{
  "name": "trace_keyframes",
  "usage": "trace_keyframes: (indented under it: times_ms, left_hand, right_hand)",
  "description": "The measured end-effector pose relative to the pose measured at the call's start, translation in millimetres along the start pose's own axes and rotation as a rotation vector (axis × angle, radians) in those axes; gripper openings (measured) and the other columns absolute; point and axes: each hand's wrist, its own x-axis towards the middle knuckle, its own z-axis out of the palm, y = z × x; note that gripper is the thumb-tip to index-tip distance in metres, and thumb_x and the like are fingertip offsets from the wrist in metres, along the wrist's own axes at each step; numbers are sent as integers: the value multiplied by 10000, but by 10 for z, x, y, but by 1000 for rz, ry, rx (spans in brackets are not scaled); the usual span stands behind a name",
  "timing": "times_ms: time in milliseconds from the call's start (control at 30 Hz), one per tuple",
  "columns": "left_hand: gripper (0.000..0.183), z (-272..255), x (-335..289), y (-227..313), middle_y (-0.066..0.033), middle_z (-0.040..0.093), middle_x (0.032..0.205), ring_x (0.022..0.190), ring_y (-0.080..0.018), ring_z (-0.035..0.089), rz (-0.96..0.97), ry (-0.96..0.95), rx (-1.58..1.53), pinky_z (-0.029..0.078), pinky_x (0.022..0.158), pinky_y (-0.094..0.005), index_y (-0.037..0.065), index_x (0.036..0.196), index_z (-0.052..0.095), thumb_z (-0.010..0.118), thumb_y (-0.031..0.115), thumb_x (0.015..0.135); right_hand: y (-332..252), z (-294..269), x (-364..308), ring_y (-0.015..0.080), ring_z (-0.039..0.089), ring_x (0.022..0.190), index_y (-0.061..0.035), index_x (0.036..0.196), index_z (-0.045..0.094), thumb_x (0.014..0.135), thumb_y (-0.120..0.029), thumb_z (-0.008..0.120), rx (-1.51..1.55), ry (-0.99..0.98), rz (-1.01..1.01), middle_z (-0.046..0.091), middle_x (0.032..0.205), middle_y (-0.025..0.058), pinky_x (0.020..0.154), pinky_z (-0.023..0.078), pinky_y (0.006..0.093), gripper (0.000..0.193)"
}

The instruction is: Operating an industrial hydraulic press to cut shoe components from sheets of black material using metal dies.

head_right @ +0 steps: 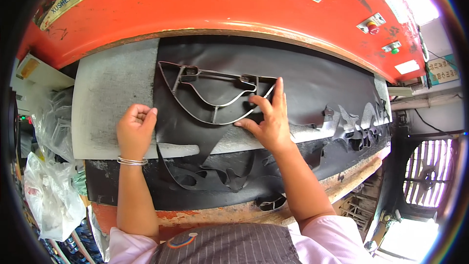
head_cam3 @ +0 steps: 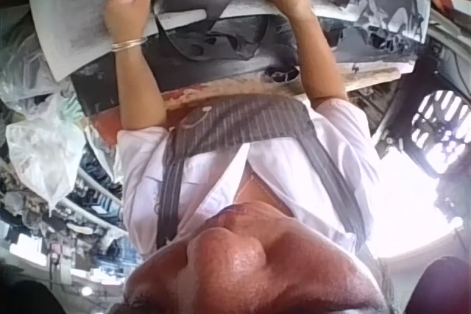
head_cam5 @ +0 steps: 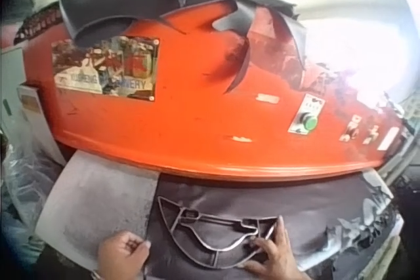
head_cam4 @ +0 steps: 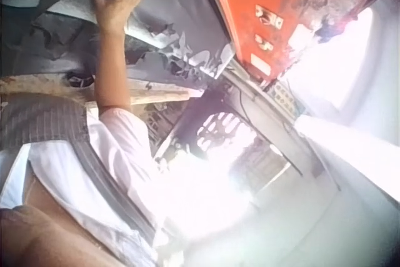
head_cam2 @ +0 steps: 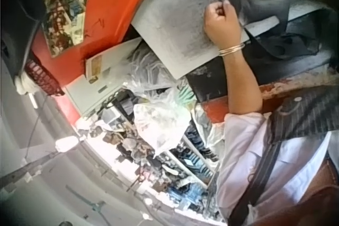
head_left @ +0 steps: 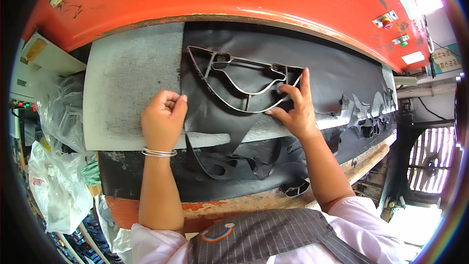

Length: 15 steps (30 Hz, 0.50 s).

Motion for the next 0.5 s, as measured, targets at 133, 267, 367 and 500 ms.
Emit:
trace_keyframes:
  times_ms: [133,267,367,500]
  left_hand:
    - [139,-6,0,-26,-19,606,600,524,-72,524,1,-10,8,415,506,-245,14,765,610,692,111,824]
    - [143,-3,-12,18,-24,611,606,524,-81,530,18,1,38,421,512,-252,19,765,610,692,121,824]
    - [149,-1,-43,47,-29,616,609,521,-91,534,55,30,96,427,514,-265,25,764,610,695,134,820]
    - [152,16,-124,102,-53,616,605,517,-132,557,107,91,174,438,521,-287,30,752,608,701,137,806]
  right_hand:
    - [11,1,1,537,348,1277,-128,993,625,569,-419,858,7,-17,-4,175,1421,438,1048,339,527,564]
    - [59,5,-12,541,376,1263,-113,958,635,556,-409,864,61,8,-6,184,1410,452,1033,387,480,549]
    - [59,-19,-23,545,404,1232,-107,940,644,557,-406,865,46,28,-33,193,1402,458,1021,401,477,534]
    - [50,-78,-13,548,414,1218,-109,944,655,561,-397,866,57,35,-63,192,1397,460,1014,407,480,524]
